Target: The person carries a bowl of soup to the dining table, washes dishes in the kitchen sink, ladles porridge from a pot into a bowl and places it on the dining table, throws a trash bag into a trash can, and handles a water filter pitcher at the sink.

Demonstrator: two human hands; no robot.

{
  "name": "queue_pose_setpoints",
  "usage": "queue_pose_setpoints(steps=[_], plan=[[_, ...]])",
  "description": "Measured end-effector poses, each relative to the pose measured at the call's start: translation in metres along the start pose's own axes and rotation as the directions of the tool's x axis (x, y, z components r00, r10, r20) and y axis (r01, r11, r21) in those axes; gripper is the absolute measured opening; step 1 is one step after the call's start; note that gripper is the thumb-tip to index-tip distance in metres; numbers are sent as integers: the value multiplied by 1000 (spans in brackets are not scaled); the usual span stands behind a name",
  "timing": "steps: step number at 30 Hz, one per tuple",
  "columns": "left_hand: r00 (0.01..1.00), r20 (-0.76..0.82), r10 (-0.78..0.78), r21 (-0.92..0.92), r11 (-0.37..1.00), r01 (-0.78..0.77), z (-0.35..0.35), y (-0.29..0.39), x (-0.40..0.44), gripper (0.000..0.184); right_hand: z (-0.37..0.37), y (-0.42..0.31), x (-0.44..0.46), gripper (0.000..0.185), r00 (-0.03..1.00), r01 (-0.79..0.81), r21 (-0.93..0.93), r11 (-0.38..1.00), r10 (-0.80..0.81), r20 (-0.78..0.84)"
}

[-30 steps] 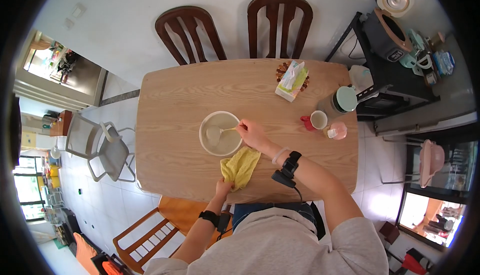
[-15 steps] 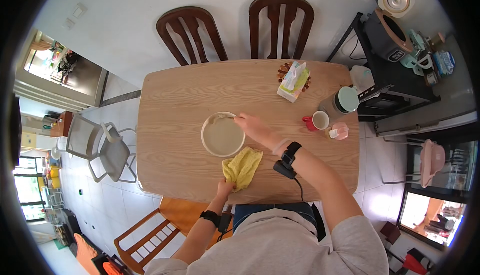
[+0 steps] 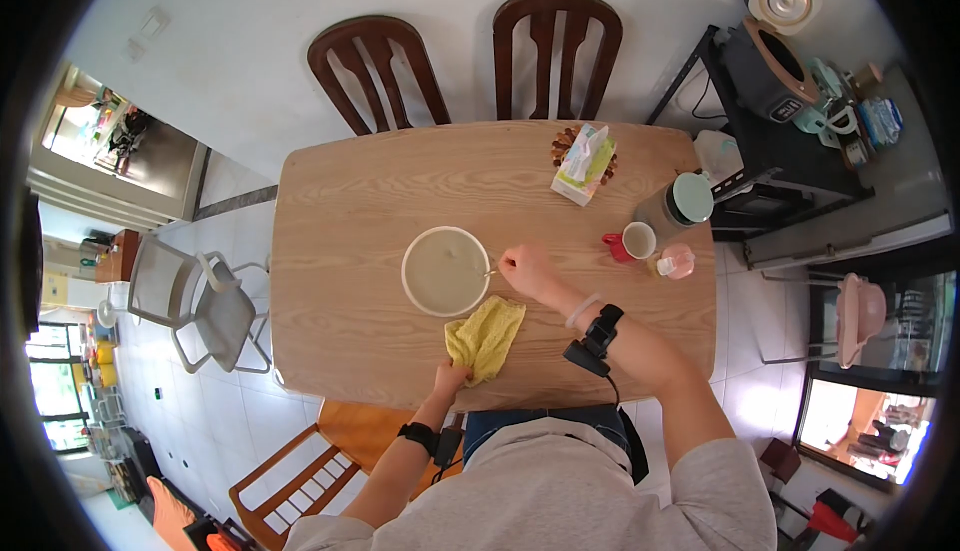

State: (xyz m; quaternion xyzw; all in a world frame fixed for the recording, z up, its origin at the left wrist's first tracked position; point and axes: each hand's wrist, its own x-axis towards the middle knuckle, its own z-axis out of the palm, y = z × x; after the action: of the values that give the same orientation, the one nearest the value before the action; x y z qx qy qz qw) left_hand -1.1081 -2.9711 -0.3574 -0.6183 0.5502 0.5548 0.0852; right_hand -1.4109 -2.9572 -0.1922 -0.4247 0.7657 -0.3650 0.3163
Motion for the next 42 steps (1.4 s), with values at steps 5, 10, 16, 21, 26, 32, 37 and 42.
queue_pose_setpoints(steps=[5,10,16,21,26,32,37,42], plan=[[999,42,-3,20,1000,2,-5,7,-6,42,22,12,-5,16,917,-399,455,796,359,176],[999,48,0,11,1000,0,-7,12,-12,43,28,11,-10,18,892,-447,589,673,389,231],[999,35,10,30,999,-11,-5,7,-8,43,10,-25,-20,20,950,-300,585,753,289,115],[999,33,2,2,1000,-2,-3,4,-5,43,-9,-58,-27,18,990,-120,410,904,139,-16],[999,32,17,28,999,-18,-4,0,-1,42,-7,-52,-19,14,927,307,-16,952,-303,-219],[998,67,-10,27,1000,8,-8,9,-8,43,10,-26,-6,15,886,386,-82,919,-394,-244],[998,57,-19,50,999,16,-11,20,-16,50,13,-19,-9,16,906,347,-36,937,-345,-244],[999,52,7,16,1000,-8,-11,15,-16,49,15,-20,-12,19,977,67,336,939,7,-214]])
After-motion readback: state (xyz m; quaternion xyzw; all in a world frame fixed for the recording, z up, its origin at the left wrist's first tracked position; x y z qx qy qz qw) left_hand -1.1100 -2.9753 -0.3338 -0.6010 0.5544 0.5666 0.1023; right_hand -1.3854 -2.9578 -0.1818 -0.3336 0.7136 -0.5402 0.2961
